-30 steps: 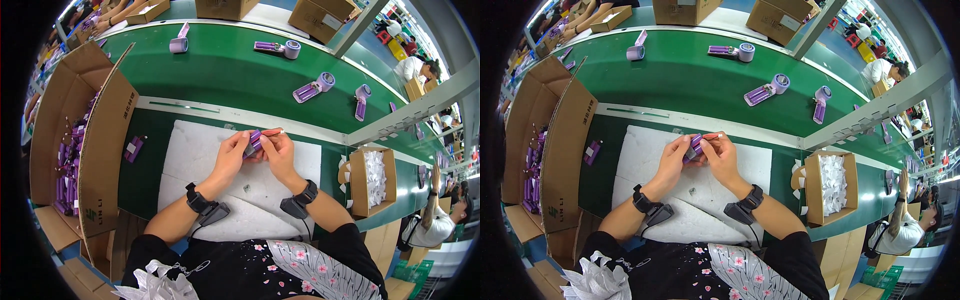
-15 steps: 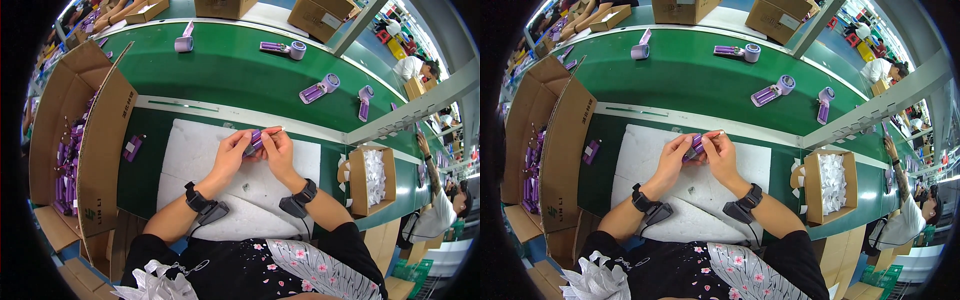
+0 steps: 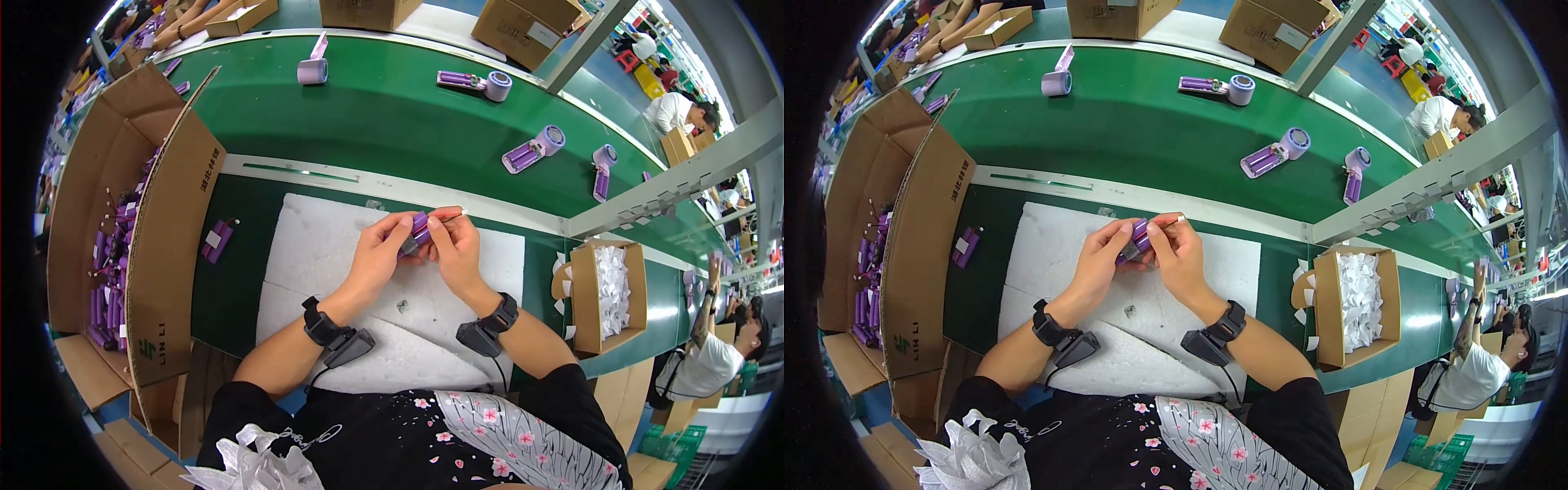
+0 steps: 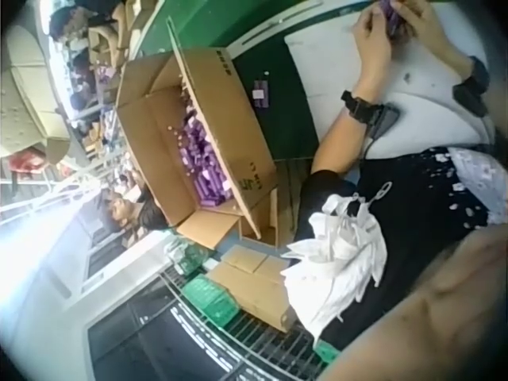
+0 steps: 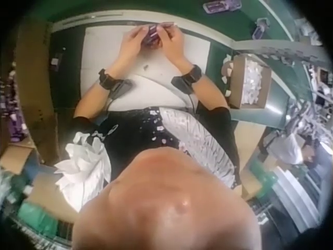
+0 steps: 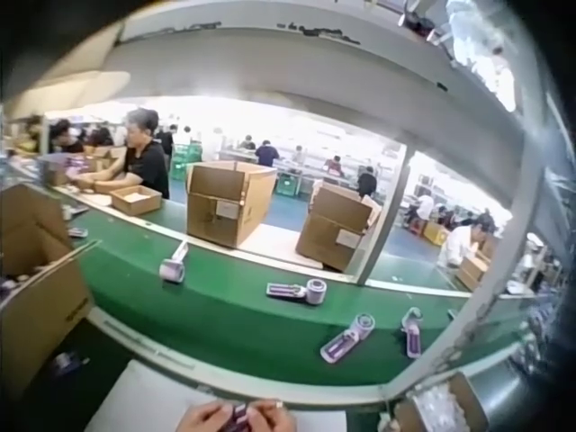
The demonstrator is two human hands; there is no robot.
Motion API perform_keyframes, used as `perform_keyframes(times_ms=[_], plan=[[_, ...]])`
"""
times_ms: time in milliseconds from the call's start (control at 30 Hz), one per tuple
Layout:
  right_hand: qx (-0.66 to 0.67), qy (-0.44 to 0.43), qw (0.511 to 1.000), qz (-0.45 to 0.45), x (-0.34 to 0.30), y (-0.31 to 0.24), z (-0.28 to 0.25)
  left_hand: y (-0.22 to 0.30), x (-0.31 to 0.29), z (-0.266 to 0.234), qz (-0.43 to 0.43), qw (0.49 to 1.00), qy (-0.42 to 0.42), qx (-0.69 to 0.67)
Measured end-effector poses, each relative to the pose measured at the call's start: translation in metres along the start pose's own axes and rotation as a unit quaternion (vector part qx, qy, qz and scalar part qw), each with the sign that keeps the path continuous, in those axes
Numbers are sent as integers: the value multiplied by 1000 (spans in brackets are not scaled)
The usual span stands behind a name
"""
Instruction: Assembling components of small handheld fans on a factory production line.
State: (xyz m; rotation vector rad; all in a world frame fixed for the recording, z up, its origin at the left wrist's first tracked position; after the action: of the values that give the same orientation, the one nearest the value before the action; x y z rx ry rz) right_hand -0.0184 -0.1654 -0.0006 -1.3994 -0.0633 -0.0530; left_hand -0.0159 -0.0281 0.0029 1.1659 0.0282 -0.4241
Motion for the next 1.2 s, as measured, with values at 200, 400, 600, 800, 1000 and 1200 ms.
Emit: perform_keyframes(times_ms=[200, 400, 600, 800, 1000, 1200], plan=[[-2, -4, 1000, -13, 0, 1, -1, 2, -1, 1, 4, 1000, 2, 10], [1, 8, 1000, -4, 0, -1, 1, 4, -3, 1, 9, 1000, -9, 20], [8, 17, 1000, -1, 1, -4, 1, 3, -1, 0, 8, 1000, -6, 21], [12, 23, 1000, 0, 0, 1, -1, 4, -2, 1, 3, 999, -12, 37], [19, 24, 999, -14, 1, -3, 1, 6, -4, 2, 7, 999, -10, 42], [13, 27, 999, -16, 0, -2, -1, 10, -4, 3, 9, 999, -16, 35]])
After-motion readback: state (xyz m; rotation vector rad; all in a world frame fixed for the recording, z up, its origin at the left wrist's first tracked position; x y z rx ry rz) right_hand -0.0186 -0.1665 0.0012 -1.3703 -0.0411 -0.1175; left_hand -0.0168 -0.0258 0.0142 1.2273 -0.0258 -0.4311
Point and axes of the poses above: each hand's wrist, its own x-axis towards the middle knuckle, its own z-axis out of the palm, y = z × x, the point moved 2 cm from there along x, towards the middle knuckle, and after that the axes turned 1 degree about -z, right-handed, at the moved point
